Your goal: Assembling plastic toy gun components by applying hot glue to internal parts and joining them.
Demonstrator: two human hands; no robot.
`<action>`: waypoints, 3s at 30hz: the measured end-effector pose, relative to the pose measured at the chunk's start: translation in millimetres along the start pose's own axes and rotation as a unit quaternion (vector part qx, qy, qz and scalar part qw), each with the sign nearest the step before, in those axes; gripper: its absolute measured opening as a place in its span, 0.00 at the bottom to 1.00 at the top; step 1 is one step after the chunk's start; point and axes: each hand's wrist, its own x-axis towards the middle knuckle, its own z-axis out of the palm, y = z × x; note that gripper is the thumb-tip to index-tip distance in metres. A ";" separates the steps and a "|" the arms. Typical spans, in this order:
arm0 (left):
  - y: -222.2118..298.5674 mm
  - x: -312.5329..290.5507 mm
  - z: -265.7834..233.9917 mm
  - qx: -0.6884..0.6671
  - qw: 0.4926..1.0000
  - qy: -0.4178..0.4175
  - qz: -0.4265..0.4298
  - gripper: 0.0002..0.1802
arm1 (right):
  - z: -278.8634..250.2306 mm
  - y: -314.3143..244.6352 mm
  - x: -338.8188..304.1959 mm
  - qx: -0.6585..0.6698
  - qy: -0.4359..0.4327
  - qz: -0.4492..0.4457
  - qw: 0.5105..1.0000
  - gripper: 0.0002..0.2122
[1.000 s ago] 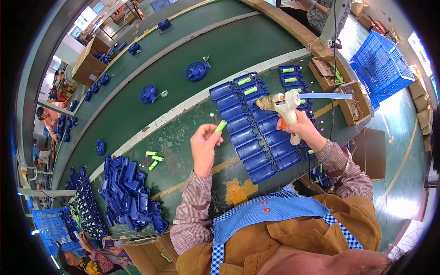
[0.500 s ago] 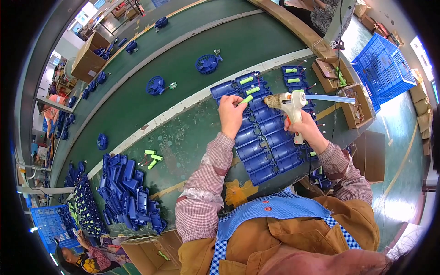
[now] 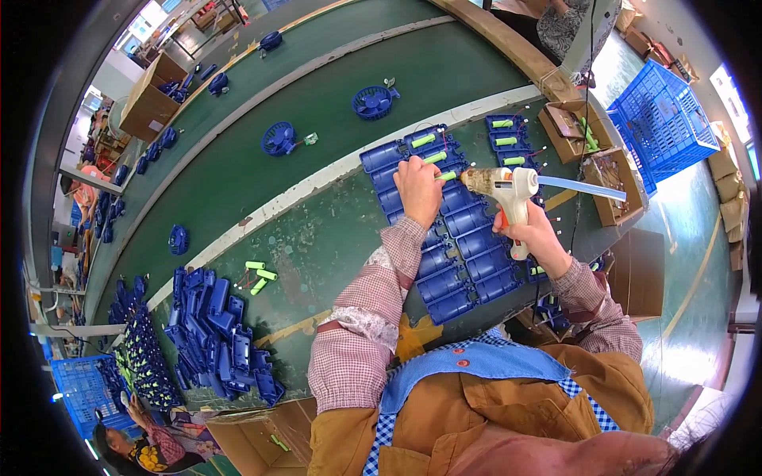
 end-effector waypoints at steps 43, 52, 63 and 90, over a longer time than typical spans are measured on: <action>-199.8 -129.8 -261.8 0.364 0.924 -0.024 -0.112 0.06 | 4.4 7.3 2.7 -0.026 -0.040 -0.039 0.998 0.21; -187.4 -117.8 -278.7 0.284 0.949 0.013 -0.136 0.09 | 4.6 3.9 -1.5 0.001 -0.018 -0.042 0.999 0.23; -88.5 -132.5 -302.9 -0.228 0.924 0.238 -0.194 0.13 | 13.7 -0.5 -2.0 0.008 -0.022 -0.042 0.999 0.14; -42.3 -112.6 -177.5 -0.588 0.748 0.026 -0.308 0.11 | 13.7 -6.2 0.2 -0.045 -0.031 0.000 0.999 0.19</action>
